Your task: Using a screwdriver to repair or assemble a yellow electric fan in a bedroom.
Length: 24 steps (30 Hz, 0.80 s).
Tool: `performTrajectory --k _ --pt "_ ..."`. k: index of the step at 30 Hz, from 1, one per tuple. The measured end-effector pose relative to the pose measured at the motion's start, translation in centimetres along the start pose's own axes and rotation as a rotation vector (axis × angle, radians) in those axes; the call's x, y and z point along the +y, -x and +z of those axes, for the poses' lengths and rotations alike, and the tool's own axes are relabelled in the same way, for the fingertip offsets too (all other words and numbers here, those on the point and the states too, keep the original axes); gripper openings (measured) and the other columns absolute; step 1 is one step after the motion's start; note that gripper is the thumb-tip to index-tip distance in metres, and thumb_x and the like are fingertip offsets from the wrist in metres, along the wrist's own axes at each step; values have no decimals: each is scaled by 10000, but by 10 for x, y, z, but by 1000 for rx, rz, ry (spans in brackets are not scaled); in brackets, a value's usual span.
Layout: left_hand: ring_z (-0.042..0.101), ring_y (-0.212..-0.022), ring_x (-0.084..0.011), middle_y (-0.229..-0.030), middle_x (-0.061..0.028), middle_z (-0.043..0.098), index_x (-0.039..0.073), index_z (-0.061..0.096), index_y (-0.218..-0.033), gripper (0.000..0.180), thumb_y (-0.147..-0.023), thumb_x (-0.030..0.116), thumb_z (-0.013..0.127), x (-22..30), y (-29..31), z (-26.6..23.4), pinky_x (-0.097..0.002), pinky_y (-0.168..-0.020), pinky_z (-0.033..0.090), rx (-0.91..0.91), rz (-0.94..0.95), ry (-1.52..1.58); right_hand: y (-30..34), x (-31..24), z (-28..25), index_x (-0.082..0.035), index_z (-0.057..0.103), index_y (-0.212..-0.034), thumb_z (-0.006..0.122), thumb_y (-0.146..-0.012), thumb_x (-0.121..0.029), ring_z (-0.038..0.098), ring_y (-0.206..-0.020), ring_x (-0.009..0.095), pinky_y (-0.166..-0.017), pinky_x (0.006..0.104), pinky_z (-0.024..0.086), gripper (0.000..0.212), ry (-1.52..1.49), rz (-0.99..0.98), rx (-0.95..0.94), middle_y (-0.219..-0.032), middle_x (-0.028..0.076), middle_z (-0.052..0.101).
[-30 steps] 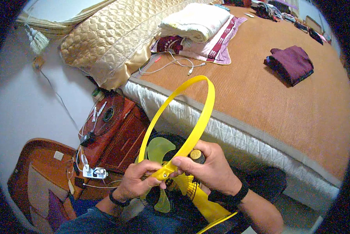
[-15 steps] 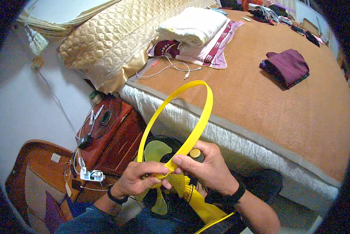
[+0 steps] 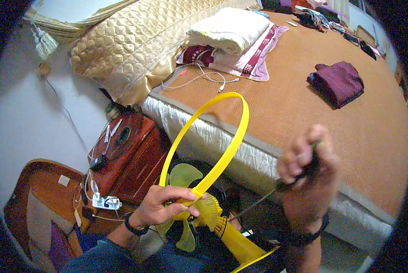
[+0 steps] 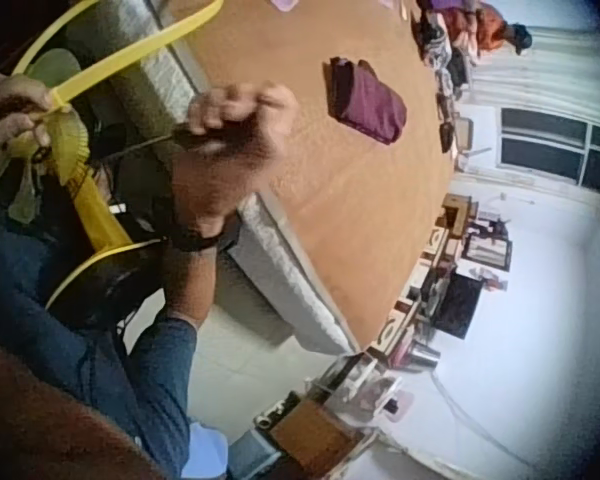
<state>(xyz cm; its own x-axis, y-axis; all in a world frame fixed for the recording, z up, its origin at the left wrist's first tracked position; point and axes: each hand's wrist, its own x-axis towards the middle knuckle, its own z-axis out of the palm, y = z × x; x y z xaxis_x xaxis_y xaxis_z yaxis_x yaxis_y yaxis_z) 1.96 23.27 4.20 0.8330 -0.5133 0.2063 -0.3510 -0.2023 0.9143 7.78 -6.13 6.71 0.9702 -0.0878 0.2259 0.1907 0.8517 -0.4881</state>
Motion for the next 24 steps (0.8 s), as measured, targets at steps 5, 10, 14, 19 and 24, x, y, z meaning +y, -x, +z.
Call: performTrajectory --k 5,10,14,19,24 --pt "743 -969 -212 -1228 -169 702 13 601 -1268 325 -947 6 656 1 2 1 -305 -875 583 4 7 -23 -8 -12 10 -84 495 -1101 532 -1012 -228 464 -710 110 -576 249 435 173 -156 -119 -145 -833 5 461" --pt "743 -976 -216 -1223 -167 702 10 599 -1273 325 -952 3 650 0 4 7 -305 -875 585 5 -6 13 -11 5 13 -98 489 -1066 520 -1026 -241 456 -727 110 -603 258 429 152 -124 -127 -60 -831 -3 460" --pt "746 -982 -224 -1198 -168 706 4 599 -1273 313 -962 -12 625 -1 7 6 -304 -864 589 -10 -20 -25 -11 12 17 -110 486 -1046 514 -1031 -253 451 -722 105 -621 263 431 147 -123 -113 -31 -836 -8 465" --pt "750 -976 -229 -1196 -168 703 2 597 -1270 305 -967 -13 615 -9 12 7 -303 -855 590 -4 11 -40 -11 19 19 -112 484 -1042 511 -1032 -256 449 -720 105 -621 257 428 147 -122 -97 -25 -835 -9 461" --pt "751 -977 -229 -1191 -169 703 4 582 -1280 310 -972 1 618 -8 12 8 -303 -850 590 -8 18 -29 -10 22 18 -115 481 -1040 509 -1035 -261 447 -720 104 -624 254 427 149 -131 -91 -36 -840 -10 458"
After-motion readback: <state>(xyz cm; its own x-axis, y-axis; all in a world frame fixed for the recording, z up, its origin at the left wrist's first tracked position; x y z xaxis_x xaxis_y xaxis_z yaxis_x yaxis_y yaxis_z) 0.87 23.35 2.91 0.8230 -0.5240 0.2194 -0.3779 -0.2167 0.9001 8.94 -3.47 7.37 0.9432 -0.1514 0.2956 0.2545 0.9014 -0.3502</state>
